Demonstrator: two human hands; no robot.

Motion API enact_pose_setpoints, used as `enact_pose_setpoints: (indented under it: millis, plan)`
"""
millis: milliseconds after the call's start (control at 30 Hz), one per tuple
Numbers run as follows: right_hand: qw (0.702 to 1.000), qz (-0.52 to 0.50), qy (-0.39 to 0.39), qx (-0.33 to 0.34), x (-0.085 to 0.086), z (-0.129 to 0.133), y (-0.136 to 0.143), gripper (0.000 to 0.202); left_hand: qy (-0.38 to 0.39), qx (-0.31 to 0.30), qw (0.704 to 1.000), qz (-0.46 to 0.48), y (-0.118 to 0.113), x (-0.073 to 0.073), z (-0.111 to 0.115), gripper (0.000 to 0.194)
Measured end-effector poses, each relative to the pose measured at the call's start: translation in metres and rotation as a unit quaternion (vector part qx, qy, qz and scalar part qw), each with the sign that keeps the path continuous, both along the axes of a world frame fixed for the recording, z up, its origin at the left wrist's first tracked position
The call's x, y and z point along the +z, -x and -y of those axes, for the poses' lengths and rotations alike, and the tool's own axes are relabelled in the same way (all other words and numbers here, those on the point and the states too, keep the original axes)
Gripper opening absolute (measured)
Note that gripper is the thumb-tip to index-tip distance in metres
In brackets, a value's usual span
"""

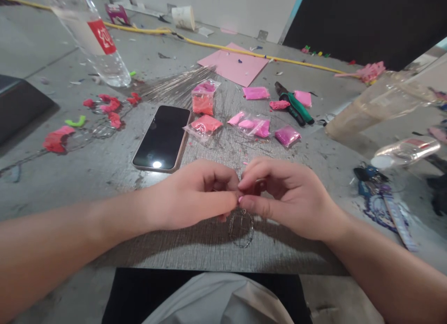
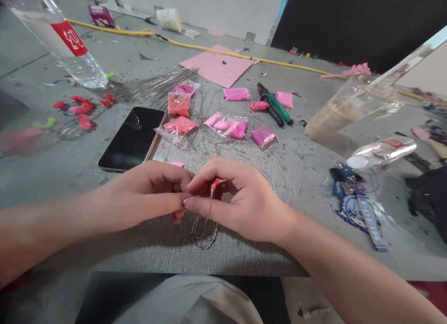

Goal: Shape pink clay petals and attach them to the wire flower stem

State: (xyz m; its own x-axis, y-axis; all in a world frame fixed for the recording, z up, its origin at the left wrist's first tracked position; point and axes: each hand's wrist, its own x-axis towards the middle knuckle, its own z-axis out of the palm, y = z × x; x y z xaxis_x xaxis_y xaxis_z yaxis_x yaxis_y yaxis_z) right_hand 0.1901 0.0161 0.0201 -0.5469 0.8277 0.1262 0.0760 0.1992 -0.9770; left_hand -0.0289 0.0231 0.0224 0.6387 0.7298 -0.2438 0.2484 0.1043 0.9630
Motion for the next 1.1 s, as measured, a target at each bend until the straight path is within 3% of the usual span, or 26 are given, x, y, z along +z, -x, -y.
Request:
enact_pose_setpoints:
  millis: [167, 400, 600, 700, 833, 933, 1100]
  plan:
    - [0.98, -0.062, 0.19, -0.004, 0.0, 0.002, 0.003, 0.028, -0.072, 0.019, 0.997, -0.005, 0.0, 0.002, 0.004, 0.013]
    - [0.952, -0.122, 0.277, 0.046, -0.001, -0.003, 0.002, 0.029, -0.158, 0.026, 0.987, 0.002, -0.003, 0.007, 0.005, 0.014]
    - [0.94, -0.213, 0.246, 0.103, -0.01, -0.007, -0.003, 0.023, -0.16, 0.042, 0.986, 0.001, -0.002, 0.005, 0.003, 0.019]
    - [0.935, -0.24, 0.225, 0.132, -0.013, -0.011, -0.004, 0.025, -0.208, 0.055, 0.976, -0.025, -0.002, -0.002, 0.0, 0.019]
    - [0.935, -0.25, 0.181, 0.173, -0.016, -0.02, -0.007, 0.033, -0.322, 0.064, 0.941, -0.087, -0.001, -0.011, -0.008, 0.01]
    - [0.937, -0.245, 0.16, 0.191, -0.019, -0.028, -0.01, 0.038, -0.417, 0.035, 0.901, -0.113, 0.001, -0.017, -0.016, 0.015]
    - [0.933, -0.251, 0.133, 0.221, -0.025, -0.038, -0.014, 0.032, -0.483, 0.011, 0.864, -0.142, 0.004, -0.022, -0.024, 0.02]
